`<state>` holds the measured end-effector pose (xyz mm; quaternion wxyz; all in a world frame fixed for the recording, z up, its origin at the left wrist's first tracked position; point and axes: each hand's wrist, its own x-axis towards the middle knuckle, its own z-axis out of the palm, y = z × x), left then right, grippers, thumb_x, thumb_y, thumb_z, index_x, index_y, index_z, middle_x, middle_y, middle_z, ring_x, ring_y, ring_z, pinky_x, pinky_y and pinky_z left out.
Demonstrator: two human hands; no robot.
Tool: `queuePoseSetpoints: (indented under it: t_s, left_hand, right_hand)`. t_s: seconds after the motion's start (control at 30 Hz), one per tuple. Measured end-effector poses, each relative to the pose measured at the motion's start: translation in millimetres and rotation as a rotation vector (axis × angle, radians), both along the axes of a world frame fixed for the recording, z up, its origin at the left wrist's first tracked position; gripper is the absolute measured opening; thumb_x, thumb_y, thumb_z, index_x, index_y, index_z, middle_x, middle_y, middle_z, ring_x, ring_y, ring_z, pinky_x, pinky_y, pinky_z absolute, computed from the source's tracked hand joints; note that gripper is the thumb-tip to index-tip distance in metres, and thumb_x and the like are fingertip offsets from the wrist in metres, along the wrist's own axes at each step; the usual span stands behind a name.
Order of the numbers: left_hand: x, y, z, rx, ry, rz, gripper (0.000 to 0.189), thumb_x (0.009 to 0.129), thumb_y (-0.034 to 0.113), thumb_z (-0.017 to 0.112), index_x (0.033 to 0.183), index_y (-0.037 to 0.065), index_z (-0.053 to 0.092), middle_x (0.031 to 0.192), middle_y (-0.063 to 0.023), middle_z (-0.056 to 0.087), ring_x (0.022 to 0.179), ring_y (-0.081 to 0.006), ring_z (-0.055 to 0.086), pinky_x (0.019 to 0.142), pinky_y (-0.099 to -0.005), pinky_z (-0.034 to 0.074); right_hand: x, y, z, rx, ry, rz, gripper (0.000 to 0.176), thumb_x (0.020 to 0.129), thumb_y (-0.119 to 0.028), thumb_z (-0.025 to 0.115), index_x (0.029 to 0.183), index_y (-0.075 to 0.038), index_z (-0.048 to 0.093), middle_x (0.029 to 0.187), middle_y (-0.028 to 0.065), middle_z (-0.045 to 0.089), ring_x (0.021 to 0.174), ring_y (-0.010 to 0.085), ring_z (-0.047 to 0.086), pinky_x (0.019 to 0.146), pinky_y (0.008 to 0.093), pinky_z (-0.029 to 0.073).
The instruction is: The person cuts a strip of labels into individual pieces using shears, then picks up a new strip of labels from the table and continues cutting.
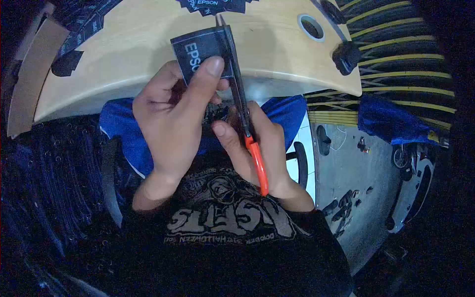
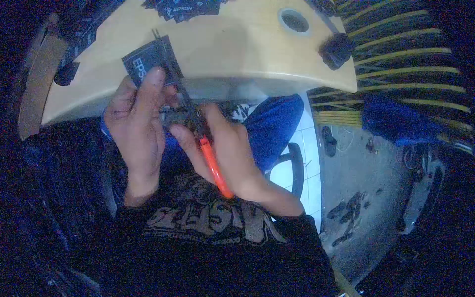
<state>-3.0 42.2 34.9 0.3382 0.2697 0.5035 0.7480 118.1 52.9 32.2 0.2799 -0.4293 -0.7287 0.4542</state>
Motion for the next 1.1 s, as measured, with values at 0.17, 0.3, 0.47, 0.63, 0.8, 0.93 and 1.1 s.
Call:
queuePoseSetpoints:
  t_s: [0.17,0.3,0.47,0.63,0.8,0.93,1.1]
  left_hand:
    - [3.8,-0.4,0.2,-0.010,0.001,0.005,0.013,0.082,0.014,0.067,0.085,0.001,0.066,0.070,-0.0027,0.064,0.058,-0.0042,0.054,0.054,-0.0167,0.042]
    - [5.5,-1.1,-1.1,-0.009,0.013,0.014,0.014,0.082,0.014,0.067,0.086,0.001,0.066,0.070,-0.0030,0.064,0.058,-0.0046,0.054,0.054,-0.0172,0.043]
    - [4.6,-0.5,-4.7,-0.011,-0.004,0.011,0.015,0.082,0.014,0.066,0.087,0.000,0.065,0.070,-0.0036,0.064,0.057,-0.0050,0.054,0.054,-0.0177,0.043]
    - [2.3,-1.5,-6.2,-0.034,0.009,-0.002,0.014,0.083,0.013,0.066,0.087,0.000,0.066,0.070,-0.0039,0.064,0.058,-0.0049,0.054,0.054,-0.0176,0.043]
    - [-0.3,-4.1,-6.2,-0.056,0.001,-0.005,0.014,0.083,0.013,0.065,0.087,0.000,0.065,0.070,-0.0035,0.064,0.058,-0.0045,0.054,0.053,-0.0177,0.043]
    - [-8.8,-9.0,-12.3,-0.025,-0.027,-0.098,0.012,0.084,0.011,0.064,0.088,0.000,0.064,0.072,-0.0032,0.064,0.059,-0.0045,0.054,0.053,-0.0175,0.042]
    - [-17.2,-15.4,-8.7,-0.175,-0.007,-0.625,0.011,0.081,0.009,0.065,0.087,0.000,0.063,0.070,0.0018,0.060,0.061,-0.0021,0.052,0.054,-0.0171,0.041]
  right_hand:
    - [2.6,-1.6,0.6,0.008,-0.011,-0.015,0.026,0.083,-0.023,0.065,0.083,-0.001,0.050,0.057,0.0065,0.049,0.053,0.0100,0.045,0.050,0.0262,0.041]
    - [3.8,-2.9,-0.5,0.027,-0.046,-0.022,0.027,0.081,-0.024,0.067,0.081,-0.002,0.050,0.054,0.0079,0.048,0.049,0.0116,0.045,0.049,0.0267,0.041]
    - [1.7,-4.1,-5.8,0.064,-0.077,-0.045,0.030,0.080,-0.026,0.069,0.079,-0.003,0.049,0.054,0.0088,0.048,0.045,0.0153,0.047,0.046,0.0274,0.040]
    - [3.4,-3.8,-5.6,0.046,-0.116,-0.024,0.028,0.080,-0.023,0.069,0.079,-0.003,0.049,0.054,0.0089,0.048,0.045,0.0157,0.046,0.046,0.0274,0.040]
    - [-0.1,-5.1,-10.2,0.023,-0.101,-0.045,0.029,0.079,-0.024,0.070,0.081,-0.003,0.051,0.055,0.0073,0.048,0.047,0.0137,0.044,0.047,0.0274,0.040]
    - [11.4,3.0,-11.1,-0.041,0.133,0.034,0.031,0.077,-0.022,0.070,0.093,-0.003,0.051,0.061,0.0066,0.055,0.051,0.0176,0.056,0.047,0.0295,0.043]
    - [18.2,20.5,16.6,-0.366,0.419,-0.021,0.027,0.081,-0.012,0.065,0.099,-0.003,0.048,0.072,0.0000,0.052,0.063,0.0060,0.047,0.056,0.0200,0.039]
